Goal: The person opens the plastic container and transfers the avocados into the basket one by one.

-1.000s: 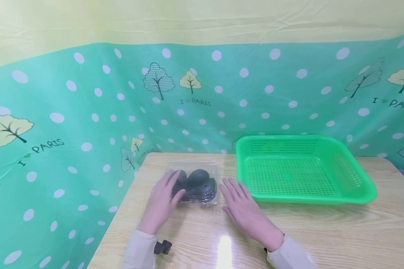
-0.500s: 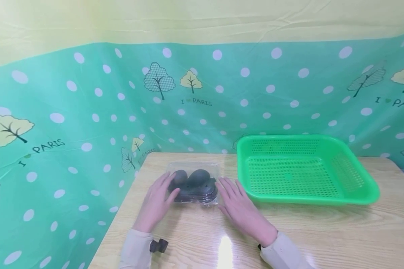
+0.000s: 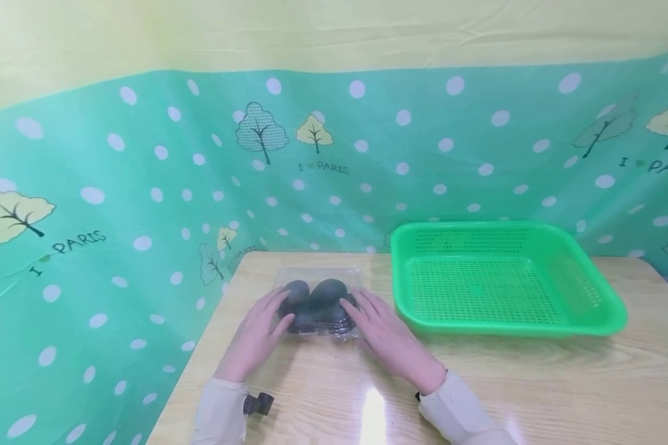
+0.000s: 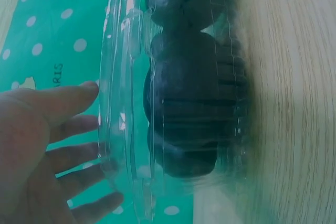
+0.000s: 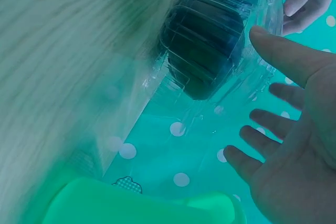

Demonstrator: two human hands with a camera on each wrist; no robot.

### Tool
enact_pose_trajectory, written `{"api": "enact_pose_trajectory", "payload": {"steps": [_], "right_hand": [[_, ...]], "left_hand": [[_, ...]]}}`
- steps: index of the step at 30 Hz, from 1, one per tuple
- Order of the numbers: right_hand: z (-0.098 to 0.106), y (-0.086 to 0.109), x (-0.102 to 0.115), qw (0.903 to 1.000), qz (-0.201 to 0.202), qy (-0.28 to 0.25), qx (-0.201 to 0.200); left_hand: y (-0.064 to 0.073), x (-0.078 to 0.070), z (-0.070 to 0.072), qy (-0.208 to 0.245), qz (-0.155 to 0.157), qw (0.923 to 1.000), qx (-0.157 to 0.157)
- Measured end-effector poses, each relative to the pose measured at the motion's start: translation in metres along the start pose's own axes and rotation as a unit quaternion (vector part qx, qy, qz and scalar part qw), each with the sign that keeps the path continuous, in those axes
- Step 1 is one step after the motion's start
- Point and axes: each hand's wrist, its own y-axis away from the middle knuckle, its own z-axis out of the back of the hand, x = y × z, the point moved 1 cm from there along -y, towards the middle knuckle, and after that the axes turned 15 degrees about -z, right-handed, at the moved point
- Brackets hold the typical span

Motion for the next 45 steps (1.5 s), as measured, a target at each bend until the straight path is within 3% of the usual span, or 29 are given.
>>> {"api": "enact_pose_trajectory", "payload": {"steps": [13, 21, 37, 45], "right_hand": [[0.000, -0.007, 0.001, 0.9988, -0.021, 0.001, 0.044], [-0.002, -0.008, 0.001, 0.9990, -0.018, 0.007, 0.041], [0.000, -0.010, -0.002, 0.9990, -0.020, -0.011, 0.039], [-0.001, -0.013, -0.001, 0.9996, 0.004, -0.013, 0.026]], "left_hand": [[0.003, 0.010, 0.000, 0.024, -0.008, 0.9991, 0.033], [0.004, 0.015, 0.001, 0.007, -0.041, 0.9986, 0.034], [0.003, 0.016, 0.002, 0.018, -0.039, 0.9984, 0.035], [0.004, 0.017, 0.003, 0.019, -0.047, 0.9984, 0.026]]}}
